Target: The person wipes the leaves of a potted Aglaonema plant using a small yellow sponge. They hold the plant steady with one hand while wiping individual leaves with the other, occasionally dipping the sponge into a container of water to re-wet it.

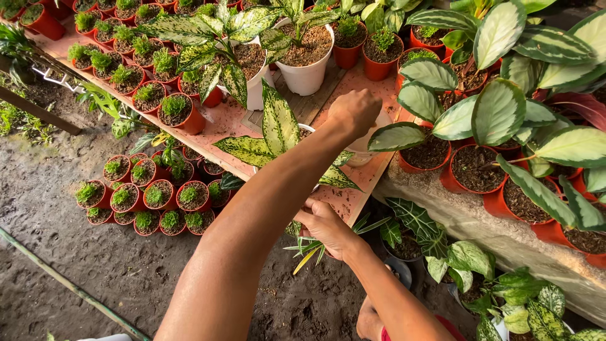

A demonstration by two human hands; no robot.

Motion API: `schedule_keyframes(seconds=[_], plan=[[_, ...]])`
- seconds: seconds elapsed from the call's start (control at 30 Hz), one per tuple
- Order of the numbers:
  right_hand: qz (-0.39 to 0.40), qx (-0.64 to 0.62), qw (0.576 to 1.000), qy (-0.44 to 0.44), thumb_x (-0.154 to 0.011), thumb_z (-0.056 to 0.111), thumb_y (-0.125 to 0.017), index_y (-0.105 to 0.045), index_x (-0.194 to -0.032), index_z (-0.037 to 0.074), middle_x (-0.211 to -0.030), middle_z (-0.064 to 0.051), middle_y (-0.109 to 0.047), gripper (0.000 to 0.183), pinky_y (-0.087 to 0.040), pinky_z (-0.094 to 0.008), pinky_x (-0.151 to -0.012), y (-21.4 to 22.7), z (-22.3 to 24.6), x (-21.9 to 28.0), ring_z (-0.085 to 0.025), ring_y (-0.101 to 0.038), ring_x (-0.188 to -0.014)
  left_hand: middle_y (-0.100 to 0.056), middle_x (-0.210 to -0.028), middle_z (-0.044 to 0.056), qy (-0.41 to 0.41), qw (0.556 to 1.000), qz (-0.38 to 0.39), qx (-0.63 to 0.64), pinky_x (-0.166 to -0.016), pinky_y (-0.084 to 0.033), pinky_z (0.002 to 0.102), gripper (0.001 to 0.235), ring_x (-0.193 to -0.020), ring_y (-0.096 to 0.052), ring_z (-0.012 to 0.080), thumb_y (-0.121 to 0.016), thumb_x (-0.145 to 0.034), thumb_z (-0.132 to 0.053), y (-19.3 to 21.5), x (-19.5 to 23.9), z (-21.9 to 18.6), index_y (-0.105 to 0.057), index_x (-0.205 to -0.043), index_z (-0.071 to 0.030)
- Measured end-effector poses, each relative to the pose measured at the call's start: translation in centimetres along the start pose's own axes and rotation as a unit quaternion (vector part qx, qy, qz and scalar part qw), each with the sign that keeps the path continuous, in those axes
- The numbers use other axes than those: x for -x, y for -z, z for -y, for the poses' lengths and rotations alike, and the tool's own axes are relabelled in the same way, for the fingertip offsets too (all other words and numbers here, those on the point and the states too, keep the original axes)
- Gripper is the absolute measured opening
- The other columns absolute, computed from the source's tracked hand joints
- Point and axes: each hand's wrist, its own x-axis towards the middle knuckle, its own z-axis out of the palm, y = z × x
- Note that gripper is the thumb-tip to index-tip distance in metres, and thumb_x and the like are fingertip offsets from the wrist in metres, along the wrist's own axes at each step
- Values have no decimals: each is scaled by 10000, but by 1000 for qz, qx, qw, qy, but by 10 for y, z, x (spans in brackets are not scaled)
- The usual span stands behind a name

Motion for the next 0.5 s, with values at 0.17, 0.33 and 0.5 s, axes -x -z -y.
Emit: schedule_keyframes(seconds=[0.17,0.33,0.5], plan=[[42,-34,998,17,-955,289,-682,-674,-1205,85,-1100,24,-669,323,-588,-299,-824,2,-9,-3,-79,-614,-1012,-751,-1043,123,7,998,-60,23,-752,-627,436,147,-941,-754,318,-696,-935,-208,15,6,-3,-753,-1057,-150],[25,-48,998,10,-967,318,-656,-700,-1170,94,-1124,28,-666,305,-610,-308,-819,0,-9,-3,-58,-613,-1030,-752,-955,87,17,979,-168,113,-709,-596,438,243,-880,-736,325,-717,-786,-109,33,12,-3,-782,-964,-262],[18,-89,996,20,-983,365,-586,-701,-1188,115,-1190,37,-655,342,-602,-339,-794,-7,-2,5,-66,-593,-1036,-757,-988,115,20,979,-196,45,-752,-611,443,138,-924,-748,328,-680,-908,-120,24,16,0,-780,-978,-184]])
